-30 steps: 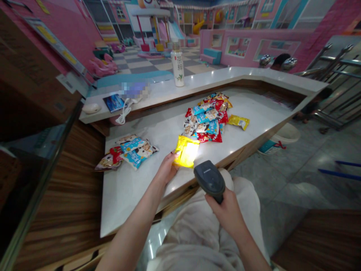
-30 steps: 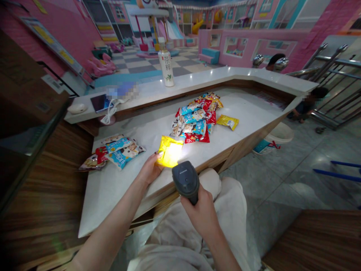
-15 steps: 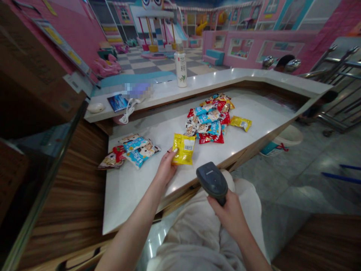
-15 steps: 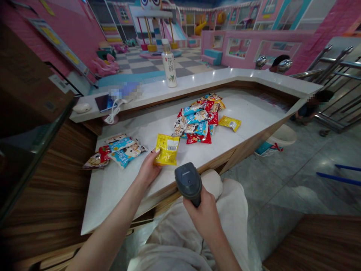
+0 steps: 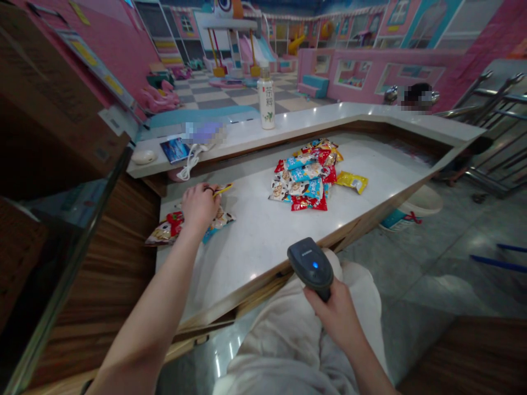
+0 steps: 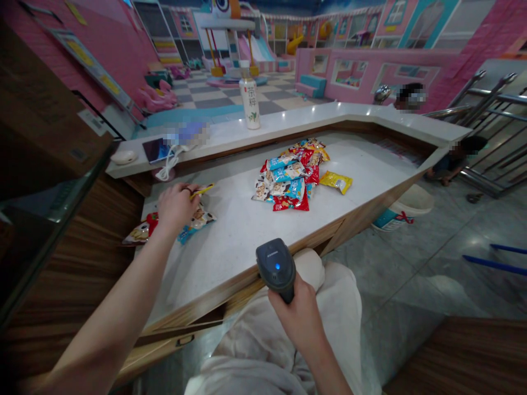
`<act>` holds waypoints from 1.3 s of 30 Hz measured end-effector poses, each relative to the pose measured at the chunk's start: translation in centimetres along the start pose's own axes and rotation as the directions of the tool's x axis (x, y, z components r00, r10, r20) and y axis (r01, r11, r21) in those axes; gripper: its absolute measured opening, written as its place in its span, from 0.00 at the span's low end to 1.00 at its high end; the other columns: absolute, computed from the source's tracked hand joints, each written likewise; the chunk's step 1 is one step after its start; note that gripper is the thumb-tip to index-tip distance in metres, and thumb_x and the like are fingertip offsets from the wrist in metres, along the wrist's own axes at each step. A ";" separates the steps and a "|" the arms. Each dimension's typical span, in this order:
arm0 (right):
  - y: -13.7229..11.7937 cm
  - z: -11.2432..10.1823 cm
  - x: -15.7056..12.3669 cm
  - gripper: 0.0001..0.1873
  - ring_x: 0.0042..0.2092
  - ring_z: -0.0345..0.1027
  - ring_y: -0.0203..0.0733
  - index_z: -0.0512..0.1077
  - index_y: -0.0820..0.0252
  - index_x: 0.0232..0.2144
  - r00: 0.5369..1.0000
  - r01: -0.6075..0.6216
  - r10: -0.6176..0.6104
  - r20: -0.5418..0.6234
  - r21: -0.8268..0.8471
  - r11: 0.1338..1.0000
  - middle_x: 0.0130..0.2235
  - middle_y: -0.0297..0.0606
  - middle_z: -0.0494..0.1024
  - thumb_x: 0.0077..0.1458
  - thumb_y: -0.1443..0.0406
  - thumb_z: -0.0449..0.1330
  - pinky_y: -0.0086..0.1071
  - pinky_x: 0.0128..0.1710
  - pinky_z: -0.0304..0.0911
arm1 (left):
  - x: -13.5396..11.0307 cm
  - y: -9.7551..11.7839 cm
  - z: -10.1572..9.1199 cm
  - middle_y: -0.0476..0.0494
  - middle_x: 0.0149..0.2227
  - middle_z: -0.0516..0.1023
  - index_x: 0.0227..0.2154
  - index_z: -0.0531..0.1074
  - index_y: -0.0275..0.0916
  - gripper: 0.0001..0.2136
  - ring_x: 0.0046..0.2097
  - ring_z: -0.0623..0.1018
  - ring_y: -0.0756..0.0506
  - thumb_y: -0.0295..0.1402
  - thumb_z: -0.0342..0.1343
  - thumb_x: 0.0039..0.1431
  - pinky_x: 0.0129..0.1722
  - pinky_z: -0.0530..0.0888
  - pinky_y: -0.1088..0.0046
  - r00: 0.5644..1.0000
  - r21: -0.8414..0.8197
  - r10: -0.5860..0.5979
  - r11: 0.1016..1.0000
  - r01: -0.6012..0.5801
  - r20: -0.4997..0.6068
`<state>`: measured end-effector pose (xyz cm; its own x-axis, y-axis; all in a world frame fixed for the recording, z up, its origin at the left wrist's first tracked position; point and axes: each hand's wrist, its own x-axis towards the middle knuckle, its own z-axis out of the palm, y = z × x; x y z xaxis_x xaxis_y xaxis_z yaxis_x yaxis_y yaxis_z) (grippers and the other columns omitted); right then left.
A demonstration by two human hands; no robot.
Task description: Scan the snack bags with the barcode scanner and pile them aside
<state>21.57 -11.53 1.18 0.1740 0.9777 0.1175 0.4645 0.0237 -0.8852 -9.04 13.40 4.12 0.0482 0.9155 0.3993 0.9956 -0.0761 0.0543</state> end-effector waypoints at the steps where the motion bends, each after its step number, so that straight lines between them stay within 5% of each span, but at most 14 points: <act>1: 0.0 0.0 0.0 0.08 0.30 0.73 0.44 0.75 0.61 0.30 1.000 -0.001 0.001 0.000 0.003 1.000 0.27 0.37 0.80 0.52 0.62 0.59 0.29 0.31 0.66 | 0.6 -0.2 0.2 0.27 0.50 0.78 0.49 0.78 0.32 0.21 0.53 0.74 0.29 0.43 0.53 0.63 0.57 0.64 0.47 0.998 0.052 -0.010 0.999 0.006 0.068; 4: 0.1 -0.2 0.1 0.08 0.31 0.73 0.45 0.75 0.61 0.30 1.000 -0.006 0.006 -0.008 0.005 1.000 0.27 0.37 0.80 0.52 0.62 0.59 0.29 0.31 0.67 | 1.5 -0.2 0.7 0.25 0.45 0.80 0.40 0.80 0.30 0.26 0.50 0.76 0.28 0.51 0.52 0.61 0.58 0.62 0.44 0.980 0.132 -0.034 0.991 0.008 0.196; 8: 0.4 -0.3 0.2 0.08 0.31 0.74 0.45 0.75 0.61 0.31 1.000 -0.014 0.014 -0.010 0.014 1.000 0.28 0.38 0.80 0.52 0.62 0.59 0.30 0.33 0.68 | 1.6 2.0 1.0 0.27 0.49 0.78 0.45 0.79 0.34 0.22 0.54 0.74 0.28 0.48 0.53 0.61 0.59 0.63 0.45 0.999 0.037 0.004 0.999 -0.005 0.042; 13: 0.6 -0.4 0.4 0.08 0.31 0.73 0.45 0.75 0.61 0.32 1.000 -0.017 0.017 -0.011 0.002 1.000 0.28 0.38 0.80 0.52 0.63 0.59 0.31 0.34 0.68 | 2.8 7.9 2.2 0.33 0.57 0.73 0.60 0.68 0.36 0.25 0.58 0.73 0.37 0.41 0.53 0.63 0.61 0.67 0.58 0.976 -0.423 0.210 0.880 -0.215 -0.059; 17: 0.8 -0.3 0.5 0.08 0.30 0.73 0.44 0.76 0.62 0.33 1.000 -0.019 0.019 -0.018 0.003 1.000 0.28 0.37 0.80 0.51 0.64 0.59 0.30 0.32 0.68 | 6.0 13.4 3.7 0.34 0.62 0.69 0.63 0.63 0.36 0.26 0.63 0.69 0.40 0.37 0.53 0.63 0.65 0.63 0.61 0.927 -0.593 0.344 0.718 -0.364 -0.152; 23: 0.9 -0.2 0.6 0.07 0.30 0.74 0.44 0.76 0.61 0.32 0.999 -0.012 0.013 -0.051 0.013 1.000 0.27 0.35 0.80 0.51 0.66 0.60 0.28 0.31 0.68 | 12.0 19.6 6.5 0.28 0.69 0.58 0.66 0.60 0.32 0.31 0.71 0.58 0.36 0.34 0.57 0.61 0.69 0.54 0.58 0.912 -0.690 0.389 0.624 -0.366 -0.132; 26: 1.0 -0.3 0.6 0.06 0.30 0.74 0.44 0.76 0.61 0.31 0.998 -0.022 0.022 -0.063 0.001 1.000 0.27 0.34 0.80 0.51 0.66 0.60 0.28 0.31 0.68 | 14.0 21.4 7.8 0.25 0.68 0.60 0.64 0.63 0.29 0.31 0.71 0.57 0.33 0.34 0.59 0.59 0.69 0.53 0.53 0.917 -0.731 0.396 0.610 -0.306 -0.053; 30: 1.0 -0.5 0.6 0.05 0.30 0.74 0.44 0.75 0.60 0.31 0.997 -0.023 0.023 -0.075 -0.003 1.000 0.27 0.34 0.80 0.51 0.66 0.60 0.28 0.31 0.67 | 14.8 22.3 8.4 0.25 0.61 0.71 0.59 0.70 0.29 0.23 0.64 0.68 0.33 0.33 0.57 0.61 0.65 0.59 0.54 0.923 -0.760 0.384 0.603 -0.241 0.012; 35: 1.1 -0.5 0.7 0.06 0.30 0.74 0.44 0.75 0.61 0.29 0.997 -0.032 0.031 -0.075 -0.009 0.999 0.27 0.35 0.79 0.51 0.64 0.59 0.29 0.30 0.67 | 13.3 20.8 7.1 0.25 0.60 0.73 0.57 0.71 0.27 0.20 0.61 0.72 0.36 0.31 0.51 0.66 0.63 0.62 0.59 0.964 -0.813 0.264 0.554 -0.180 -0.033; 39: 1.1 -0.4 0.5 0.06 0.30 0.74 0.45 0.75 0.61 0.29 0.997 -0.038 0.037 -0.067 -0.009 0.999 0.26 0.36 0.79 0.51 0.64 0.59 0.29 0.30 0.67 | 9.2 18.3 5.2 0.34 0.57 0.77 0.54 0.73 0.34 0.18 0.59 0.73 0.41 0.38 0.51 0.67 0.63 0.64 0.61 0.995 -0.953 0.077 0.291 -0.085 -0.065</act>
<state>22.48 -11.08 0.46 0.2489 0.9617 0.1144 0.4656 -0.0152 -0.8849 10.09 22.49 4.00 0.1194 0.8793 0.4611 0.2096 -0.4763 0.8540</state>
